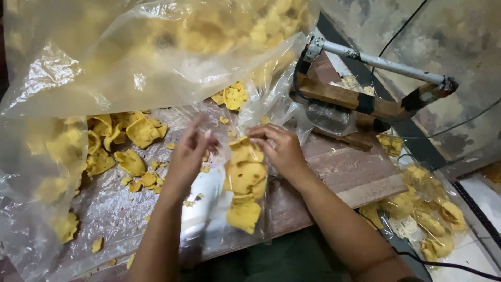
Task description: Manually filling small plastic bags with yellow snack pieces from a bulk container and sealing them using a heat sealer.
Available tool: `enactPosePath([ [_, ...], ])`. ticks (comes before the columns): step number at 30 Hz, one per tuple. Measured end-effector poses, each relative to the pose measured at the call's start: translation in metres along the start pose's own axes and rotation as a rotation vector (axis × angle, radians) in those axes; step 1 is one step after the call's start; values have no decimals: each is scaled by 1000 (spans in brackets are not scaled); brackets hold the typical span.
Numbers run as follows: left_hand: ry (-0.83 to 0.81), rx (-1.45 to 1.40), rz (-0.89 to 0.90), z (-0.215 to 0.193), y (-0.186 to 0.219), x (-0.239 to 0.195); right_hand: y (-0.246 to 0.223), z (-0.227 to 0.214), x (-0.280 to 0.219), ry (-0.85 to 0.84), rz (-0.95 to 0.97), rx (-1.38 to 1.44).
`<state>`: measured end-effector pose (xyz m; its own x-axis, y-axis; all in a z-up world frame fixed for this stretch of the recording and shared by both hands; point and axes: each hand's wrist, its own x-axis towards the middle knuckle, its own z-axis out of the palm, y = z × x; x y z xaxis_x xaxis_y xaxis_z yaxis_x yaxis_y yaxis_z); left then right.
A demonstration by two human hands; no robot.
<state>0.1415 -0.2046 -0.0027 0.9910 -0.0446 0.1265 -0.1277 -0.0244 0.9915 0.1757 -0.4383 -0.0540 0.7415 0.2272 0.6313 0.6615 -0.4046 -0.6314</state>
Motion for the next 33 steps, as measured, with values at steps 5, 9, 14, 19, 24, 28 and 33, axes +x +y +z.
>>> enactPosePath([
  [5,-253,222,-232,2,-46,-11,-9,5,4,141,58,179],
  [9,-278,-85,-364,25,-41,-14,9,8,12,28,54,242],
  [14,-183,243,-295,24,-42,-17,12,-11,21,-205,159,255],
  [19,-119,120,-253,26,-64,-14,3,-7,30,-398,124,194],
  [24,-87,-137,-259,29,-76,-8,28,2,24,-222,-87,85],
  [28,-90,-337,-250,44,-66,-13,22,14,18,-185,-90,-47],
  [33,19,-412,-237,50,-55,-18,11,12,23,-198,-112,-50],
])
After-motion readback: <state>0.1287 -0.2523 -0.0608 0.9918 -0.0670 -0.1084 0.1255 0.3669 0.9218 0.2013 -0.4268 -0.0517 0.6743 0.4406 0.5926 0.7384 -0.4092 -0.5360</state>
